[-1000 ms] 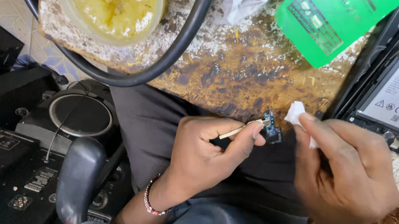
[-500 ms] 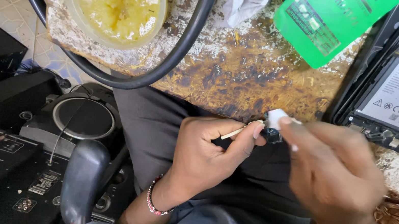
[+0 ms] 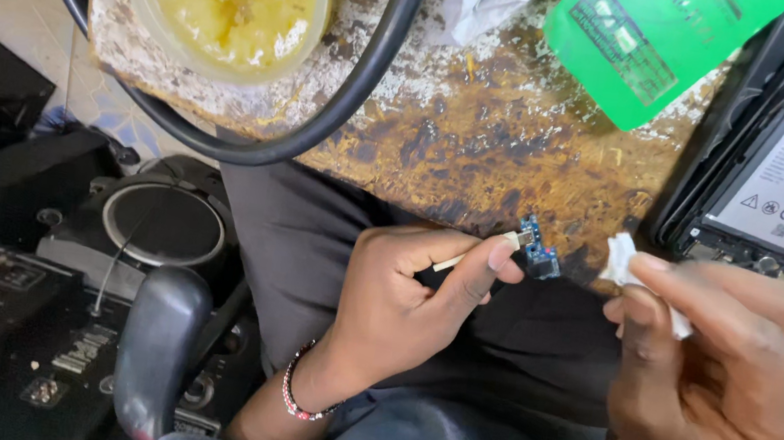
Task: The person cleans a small electronic component with a tissue and a toothbrush, then uses a multimeter to test the component's electrical continuity.
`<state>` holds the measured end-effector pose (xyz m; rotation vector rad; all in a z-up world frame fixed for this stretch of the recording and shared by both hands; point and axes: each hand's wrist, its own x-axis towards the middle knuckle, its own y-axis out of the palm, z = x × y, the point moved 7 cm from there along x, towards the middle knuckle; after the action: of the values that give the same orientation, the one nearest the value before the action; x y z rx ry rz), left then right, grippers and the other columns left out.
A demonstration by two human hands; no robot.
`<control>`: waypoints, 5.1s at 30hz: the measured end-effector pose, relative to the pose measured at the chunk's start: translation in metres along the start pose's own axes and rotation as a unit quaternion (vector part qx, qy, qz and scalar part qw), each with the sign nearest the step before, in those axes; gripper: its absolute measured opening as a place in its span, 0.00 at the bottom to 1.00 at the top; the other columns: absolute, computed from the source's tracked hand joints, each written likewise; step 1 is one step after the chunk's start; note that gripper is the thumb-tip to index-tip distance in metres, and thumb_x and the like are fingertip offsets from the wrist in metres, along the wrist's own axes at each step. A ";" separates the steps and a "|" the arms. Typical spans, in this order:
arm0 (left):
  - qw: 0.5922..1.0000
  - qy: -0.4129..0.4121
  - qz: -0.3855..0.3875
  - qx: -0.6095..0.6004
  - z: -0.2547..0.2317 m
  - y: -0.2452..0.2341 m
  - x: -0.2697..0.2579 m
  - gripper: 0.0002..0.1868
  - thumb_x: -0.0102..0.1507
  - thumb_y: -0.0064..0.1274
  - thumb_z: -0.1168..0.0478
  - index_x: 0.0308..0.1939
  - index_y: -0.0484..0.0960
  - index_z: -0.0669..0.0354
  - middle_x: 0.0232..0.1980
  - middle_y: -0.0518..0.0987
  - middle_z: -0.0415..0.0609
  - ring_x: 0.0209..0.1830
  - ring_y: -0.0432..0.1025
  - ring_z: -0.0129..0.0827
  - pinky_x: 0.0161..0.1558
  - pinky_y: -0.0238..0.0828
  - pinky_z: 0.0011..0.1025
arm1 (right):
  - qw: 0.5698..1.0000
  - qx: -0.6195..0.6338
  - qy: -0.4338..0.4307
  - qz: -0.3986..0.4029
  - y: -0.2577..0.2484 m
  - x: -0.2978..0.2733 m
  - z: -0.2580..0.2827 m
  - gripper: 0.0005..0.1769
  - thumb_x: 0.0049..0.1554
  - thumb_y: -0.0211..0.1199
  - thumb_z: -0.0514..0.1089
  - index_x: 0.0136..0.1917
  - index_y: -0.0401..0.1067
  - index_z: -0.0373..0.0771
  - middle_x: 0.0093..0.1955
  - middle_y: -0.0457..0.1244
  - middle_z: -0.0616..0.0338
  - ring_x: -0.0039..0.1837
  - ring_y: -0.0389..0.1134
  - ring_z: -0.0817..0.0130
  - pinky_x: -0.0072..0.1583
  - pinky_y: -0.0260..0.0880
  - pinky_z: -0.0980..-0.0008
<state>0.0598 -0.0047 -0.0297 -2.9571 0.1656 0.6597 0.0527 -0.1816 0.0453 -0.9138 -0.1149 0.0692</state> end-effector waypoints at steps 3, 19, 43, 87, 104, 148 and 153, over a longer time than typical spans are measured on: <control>1.000 -0.017 0.013 -0.013 0.007 0.001 -0.002 0.20 0.70 0.45 0.49 0.33 0.88 0.52 0.22 0.79 0.40 0.24 0.76 0.21 0.32 0.69 0.22 | 0.998 0.034 0.039 -0.025 0.007 -0.007 0.003 0.13 0.66 0.58 0.36 0.54 0.73 0.19 0.40 0.65 0.38 0.46 0.67 0.51 0.54 0.67 0.58; 0.982 0.079 -0.060 -0.161 -0.011 -0.047 -0.037 0.28 0.73 0.40 0.46 0.28 0.80 0.61 0.21 0.70 0.45 0.19 0.64 0.24 0.26 0.62 0.22 | 0.986 0.016 -0.165 0.013 0.043 -0.016 0.002 0.11 0.60 0.73 0.23 0.56 0.79 0.26 0.48 0.63 0.45 0.41 0.67 0.57 0.45 0.64 0.60; 0.990 0.055 -0.064 -0.116 0.002 -0.050 -0.043 0.25 0.72 0.41 0.47 0.32 0.83 0.60 0.25 0.73 0.44 0.23 0.65 0.25 0.32 0.62 0.24 | 0.980 -0.045 -0.192 -0.012 0.053 0.008 0.034 0.04 0.63 0.74 0.29 0.53 0.83 0.30 0.42 0.65 0.54 0.42 0.61 0.55 0.49 0.65 0.59; 0.994 0.066 -0.080 0.033 0.001 -0.007 -0.010 0.10 0.62 0.61 0.66 0.27 0.80 0.54 0.23 0.71 0.36 0.24 0.63 0.20 0.32 0.63 0.25 | 0.997 0.019 -0.035 0.071 0.032 0.012 0.017 0.04 0.63 0.67 0.28 0.52 0.81 0.28 0.50 0.67 0.41 0.50 0.68 0.55 0.56 0.69 0.62; 0.993 0.079 -0.082 0.044 0.001 -0.006 -0.011 0.10 0.62 0.61 0.66 0.27 0.77 0.53 0.23 0.72 0.37 0.23 0.64 0.23 0.33 0.65 0.26 | 0.998 -0.016 -0.051 0.017 0.037 0.002 0.012 0.04 0.65 0.68 0.30 0.54 0.81 0.30 0.49 0.66 0.41 0.49 0.68 0.53 0.56 0.70 0.58; 0.996 0.086 -0.026 0.022 0.006 -0.008 -0.010 0.13 0.71 0.48 0.61 0.32 0.82 0.53 0.32 0.83 0.39 0.32 0.77 0.28 0.41 0.71 0.27 | 0.989 -0.008 -0.132 0.062 0.039 0.007 0.021 0.07 0.66 0.64 0.27 0.56 0.80 0.28 0.50 0.64 0.43 0.48 0.67 0.52 0.53 0.69 0.58; 0.996 0.077 -0.035 0.012 0.008 -0.008 -0.009 0.14 0.71 0.48 0.59 0.33 0.84 0.55 0.34 0.84 0.39 0.35 0.80 0.27 0.41 0.74 0.26 | 1.000 -0.003 0.004 0.009 0.018 0.009 0.006 0.03 0.71 0.69 0.24 0.57 0.79 0.17 0.53 0.67 0.30 0.50 0.66 0.49 0.54 0.64 0.59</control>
<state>0.0496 0.0052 -0.0322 -2.9744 0.0827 0.4176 0.0602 -0.1654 0.0353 -0.9212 -0.0995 0.0822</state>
